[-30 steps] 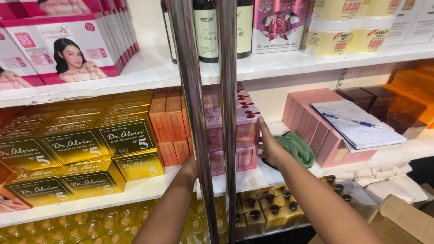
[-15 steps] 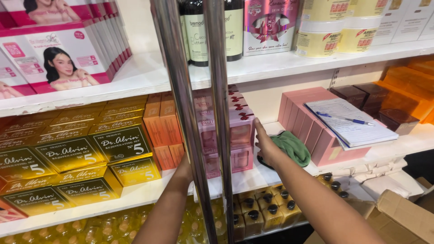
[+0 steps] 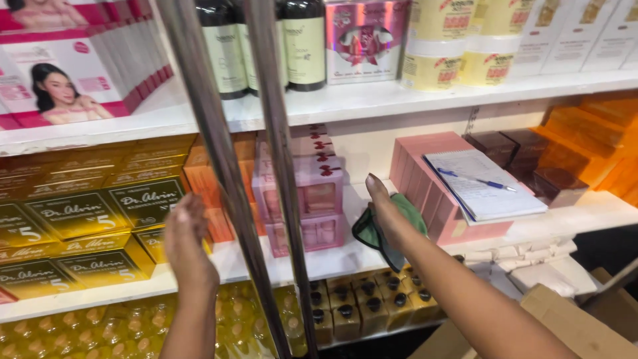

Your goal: The person wipes pink cosmetic boxes on a shelf using a green cloth, then picks up a cardboard box and places it on the floor. They then pick up a notepad and pen and write on the notepad.

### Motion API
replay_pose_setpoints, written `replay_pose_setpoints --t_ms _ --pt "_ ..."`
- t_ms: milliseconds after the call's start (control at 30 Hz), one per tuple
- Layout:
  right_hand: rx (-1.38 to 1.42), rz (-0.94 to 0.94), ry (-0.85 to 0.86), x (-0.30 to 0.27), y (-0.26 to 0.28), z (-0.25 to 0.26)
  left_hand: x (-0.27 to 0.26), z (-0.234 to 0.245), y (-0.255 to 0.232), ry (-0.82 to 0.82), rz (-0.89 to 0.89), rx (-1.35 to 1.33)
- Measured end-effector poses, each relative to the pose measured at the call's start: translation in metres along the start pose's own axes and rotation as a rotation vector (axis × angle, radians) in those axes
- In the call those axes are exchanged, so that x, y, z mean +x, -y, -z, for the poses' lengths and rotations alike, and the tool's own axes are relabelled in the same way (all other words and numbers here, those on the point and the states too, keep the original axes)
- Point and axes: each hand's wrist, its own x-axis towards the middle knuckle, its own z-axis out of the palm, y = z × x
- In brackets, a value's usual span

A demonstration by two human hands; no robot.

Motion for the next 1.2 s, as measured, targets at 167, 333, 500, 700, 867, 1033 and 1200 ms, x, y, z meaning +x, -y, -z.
replay_pose_setpoints --t_ms 167,333,500,700,867,1033,1200 --pt "-0.128 0.337 -0.070 -0.015 -0.014 0.049 -0.076 -0.042 -0.024 0.041 -0.436 0.081" --pt "-0.159 0.607 -0.130 -0.050 -0.027 0.102 -0.127 -0.119 -0.031 0.331 -0.520 0.357" --pt "-0.403 0.908 -0.329 -0.117 -0.019 0.149 -0.179 -0.184 0.004 0.662 -0.299 0.343" --pt "-0.487 0.818 -0.544 -0.157 -0.081 0.211 -0.242 -0.216 0.059 0.968 -0.191 0.438" --pt "-0.470 0.657 -0.674 -0.165 -0.144 0.257 -0.282 -0.224 0.108 1.217 -0.031 0.464" --pt "-0.683 0.545 -0.770 -0.185 -0.179 0.275 -0.325 -0.226 0.159 1.473 0.118 0.564" --pt "-0.772 0.423 -0.821 -0.208 -0.203 0.260 -0.350 -0.215 0.162 1.612 0.230 0.727"
